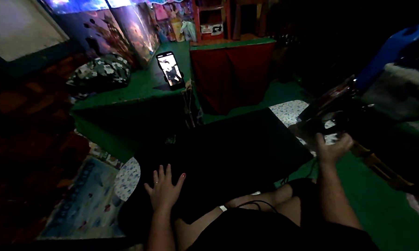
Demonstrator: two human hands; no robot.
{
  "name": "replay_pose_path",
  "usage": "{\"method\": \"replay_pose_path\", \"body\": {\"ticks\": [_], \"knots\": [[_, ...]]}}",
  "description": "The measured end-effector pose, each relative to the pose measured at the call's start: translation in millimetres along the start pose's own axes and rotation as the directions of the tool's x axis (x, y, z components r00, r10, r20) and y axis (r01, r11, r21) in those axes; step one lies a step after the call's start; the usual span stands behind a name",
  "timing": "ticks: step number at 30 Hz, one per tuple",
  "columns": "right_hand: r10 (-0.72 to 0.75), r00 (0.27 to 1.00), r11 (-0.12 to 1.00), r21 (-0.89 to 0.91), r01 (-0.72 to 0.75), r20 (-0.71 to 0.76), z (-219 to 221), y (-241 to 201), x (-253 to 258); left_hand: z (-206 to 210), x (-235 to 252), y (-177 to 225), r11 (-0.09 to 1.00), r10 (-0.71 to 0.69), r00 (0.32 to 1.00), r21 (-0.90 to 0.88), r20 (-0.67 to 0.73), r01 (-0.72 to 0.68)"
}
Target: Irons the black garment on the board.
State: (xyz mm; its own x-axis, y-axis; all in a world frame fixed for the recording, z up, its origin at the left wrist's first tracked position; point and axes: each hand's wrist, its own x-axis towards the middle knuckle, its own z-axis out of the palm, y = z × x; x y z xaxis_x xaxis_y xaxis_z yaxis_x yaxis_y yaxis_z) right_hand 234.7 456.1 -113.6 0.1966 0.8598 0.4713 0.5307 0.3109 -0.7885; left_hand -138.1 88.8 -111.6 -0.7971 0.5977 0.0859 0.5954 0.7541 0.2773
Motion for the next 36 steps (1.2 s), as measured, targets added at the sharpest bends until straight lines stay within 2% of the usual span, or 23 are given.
{"method": "replay_pose_path", "body": {"ticks": [2,4,7,9,12,14,16,18,21,24,26,28,29,32,34,36], "knots": [[0.071,0.989,0.971,0.236,-0.037,-0.133,2.9,-5.3,21.9,0.1,0.5,-0.3,1.000,-0.005,1.000,0.003,0.006,0.005],[0.147,0.980,0.915,0.394,-0.085,-0.131,6.2,-15.9,37.9,0.0,1.0,-0.1,1.000,-0.007,1.000,-0.004,0.006,0.007],[0.190,0.977,0.853,0.509,-0.117,-0.093,11.5,-28.5,51.2,0.5,0.0,-0.1,1.000,-0.003,1.000,-0.016,-0.015,0.003],[0.187,0.979,0.867,0.483,-0.126,-0.082,9.8,-44.5,53.7,0.2,-0.6,-1.0,1.000,-0.011,1.000,-0.012,0.002,0.011],[0.063,0.991,0.921,0.390,-0.012,-0.117,10.9,-66.8,65.4,-0.9,-1.5,0.0,1.000,-0.017,1.000,-0.009,0.020,0.017],[-0.031,0.999,0.981,0.190,0.033,-0.012,1.4,-92.5,62.3,-1.4,-0.9,-0.1,1.000,-0.022,0.999,-0.006,0.024,0.022],[-0.120,0.982,0.993,0.002,0.121,0.146,-8.2,-128.5,50.0,-1.2,0.1,0.1,1.000,-0.030,0.999,-0.004,0.027,0.031],[-0.237,0.928,0.963,-0.060,0.264,0.287,-7.4,-160.6,34.2,-1.5,0.0,0.8,0.999,-0.029,0.999,-0.012,0.018,0.029],[-0.325,0.783,0.911,-0.046,0.410,0.530,9.9,-206.9,1.4,-0.8,-0.5,-0.6,0.999,-0.028,1.000,-0.034,-0.001,0.028],[-0.352,0.581,0.855,-0.001,0.519,0.734,44.6,-240.0,-46.4,-2.1,-0.4,-0.4,0.998,-0.060,0.998,-0.036,0.004,0.060],[-0.341,0.411,0.818,0.051,0.573,0.846,62.3,-261.2,-85.3,-3.4,-0.2,0.3,0.996,-0.081,0.996,-0.021,0.022,0.082],[-0.295,0.266,0.787,0.075,0.613,0.918,77.0,-279.8,-118.8,-4.2,-0.2,0.3,0.995,-0.095,0.995,-0.005,0.035,0.095],[-0.278,0.220,0.774,0.082,0.628,0.935,82.3,-287.0,-130.2,-4.0,0.1,-0.5,0.995,-0.101,0.994,-0.002,0.037,0.101],[-0.234,0.194,0.786,0.068,0.615,0.953,88.1,-297.5,-138.3,-3.1,-1.0,-2.2,0.993,-0.115,0.993,0.000,0.041,0.115],[-0.196,0.236,0.802,0.017,0.597,0.952,90.9,-293.3,-129.0,-3.4,0.0,-2.0,0.992,-0.123,0.991,0.005,0.045,0.122],[-0.191,0.317,0.820,-0.027,0.572,0.929,93.9,-279.7,-112.7,-2.8,0.5,-2.2,0.992,-0.126,0.991,0.003,0.039,0.126]]}}
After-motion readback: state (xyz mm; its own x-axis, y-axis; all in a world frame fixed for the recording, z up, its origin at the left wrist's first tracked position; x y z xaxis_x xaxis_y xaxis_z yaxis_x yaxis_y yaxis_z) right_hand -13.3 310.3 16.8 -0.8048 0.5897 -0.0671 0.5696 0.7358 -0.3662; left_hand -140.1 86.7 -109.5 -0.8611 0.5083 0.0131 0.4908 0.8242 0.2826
